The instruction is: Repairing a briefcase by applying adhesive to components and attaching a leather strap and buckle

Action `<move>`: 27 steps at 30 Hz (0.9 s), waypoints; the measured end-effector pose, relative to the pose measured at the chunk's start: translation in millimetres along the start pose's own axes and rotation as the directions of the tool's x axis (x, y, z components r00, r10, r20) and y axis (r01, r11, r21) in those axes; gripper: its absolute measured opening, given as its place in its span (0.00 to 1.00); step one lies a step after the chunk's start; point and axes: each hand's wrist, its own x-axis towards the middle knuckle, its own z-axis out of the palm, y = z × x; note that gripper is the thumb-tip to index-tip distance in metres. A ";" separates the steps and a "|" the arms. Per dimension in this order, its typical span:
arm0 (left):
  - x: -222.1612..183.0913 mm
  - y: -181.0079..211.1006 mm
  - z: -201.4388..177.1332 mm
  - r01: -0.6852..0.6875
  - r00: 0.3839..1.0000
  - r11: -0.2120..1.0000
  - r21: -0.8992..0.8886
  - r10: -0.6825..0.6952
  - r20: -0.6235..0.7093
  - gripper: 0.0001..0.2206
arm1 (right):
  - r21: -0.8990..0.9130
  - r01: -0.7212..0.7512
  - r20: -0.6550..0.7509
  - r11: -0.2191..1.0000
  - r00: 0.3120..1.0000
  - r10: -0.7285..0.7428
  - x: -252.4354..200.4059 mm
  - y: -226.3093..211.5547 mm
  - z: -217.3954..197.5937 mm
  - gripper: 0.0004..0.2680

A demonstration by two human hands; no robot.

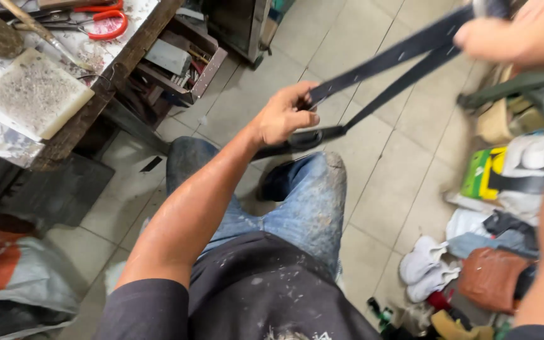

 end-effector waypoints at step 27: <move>-67.7 33.0 37.7 0.005 0.979 0.826 0.564 0.111 -0.170 0.12 | 0.282 0.042 0.153 0.959 0.984 -0.088 -14.3 -119.7 26.7 0.16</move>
